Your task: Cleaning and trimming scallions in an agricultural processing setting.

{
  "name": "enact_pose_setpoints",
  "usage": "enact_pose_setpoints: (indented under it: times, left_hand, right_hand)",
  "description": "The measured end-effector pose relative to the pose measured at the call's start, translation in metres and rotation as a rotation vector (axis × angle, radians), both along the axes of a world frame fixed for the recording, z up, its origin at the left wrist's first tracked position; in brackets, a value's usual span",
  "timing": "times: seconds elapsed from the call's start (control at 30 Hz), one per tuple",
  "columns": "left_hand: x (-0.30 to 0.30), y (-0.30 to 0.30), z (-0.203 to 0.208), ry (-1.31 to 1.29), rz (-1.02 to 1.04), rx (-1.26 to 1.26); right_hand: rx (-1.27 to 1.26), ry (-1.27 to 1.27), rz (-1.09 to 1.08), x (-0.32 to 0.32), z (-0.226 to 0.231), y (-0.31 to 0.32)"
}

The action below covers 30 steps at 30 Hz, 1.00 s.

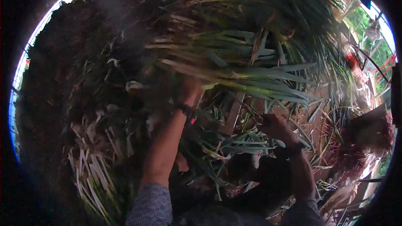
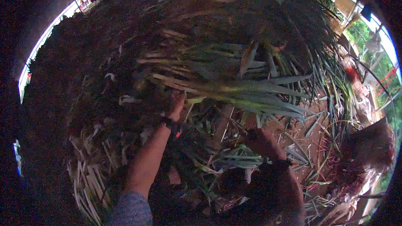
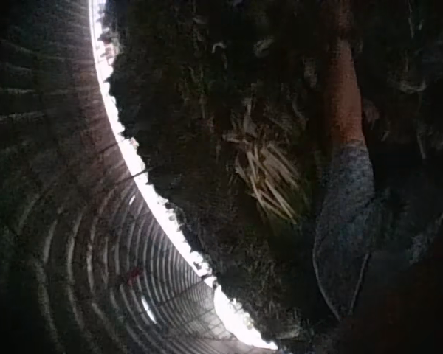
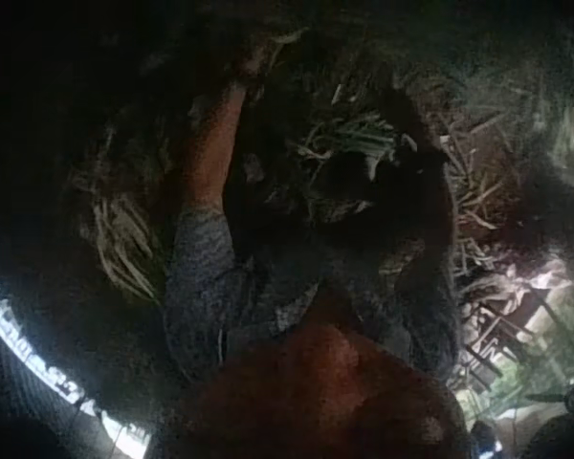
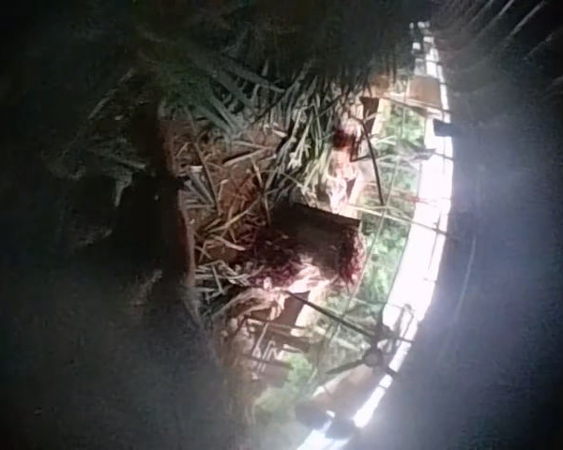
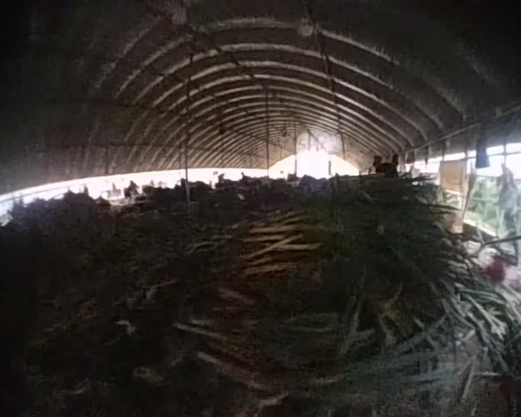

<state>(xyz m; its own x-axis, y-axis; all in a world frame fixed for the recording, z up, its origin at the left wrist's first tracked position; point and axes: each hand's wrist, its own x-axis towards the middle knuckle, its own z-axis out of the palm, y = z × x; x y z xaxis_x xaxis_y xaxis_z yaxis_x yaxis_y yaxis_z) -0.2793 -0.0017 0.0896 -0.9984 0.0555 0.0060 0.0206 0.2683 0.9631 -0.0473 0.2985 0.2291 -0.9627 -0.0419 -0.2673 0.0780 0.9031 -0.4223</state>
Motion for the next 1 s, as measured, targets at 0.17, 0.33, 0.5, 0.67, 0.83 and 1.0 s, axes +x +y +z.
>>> enact_pose_setpoints:
  times: [0.17,0.33,0.5,0.67,0.83,1.0]
  left_hand:
    - [-0.031,0.037,0.013,-0.396,0.140,0.210]
    - [-0.080,0.009,-0.031,-0.313,0.063,0.390]
    - [-0.061,0.005,-0.041,0.119,-0.097,0.332]
    - [-0.025,-0.021,0.055,-0.246,-0.150,0.874]
    - [-0.023,-0.111,0.041,-0.388,-0.337,0.530]
    - [0.031,-0.066,0.070,-0.389,-0.120,0.227]
  right_hand:
    - [-0.096,-0.026,-0.138,0.016,0.003,0.026]
    - [-0.181,0.083,-0.098,0.017,0.007,0.018]
    - [-0.198,0.049,-0.173,0.011,0.029,0.013]
    - [-0.168,0.078,-0.118,0.027,0.038,0.016]
    - [-0.096,0.077,0.114,0.024,0.010,0.002]
    - [-0.099,0.113,0.126,0.035,0.002,0.002]
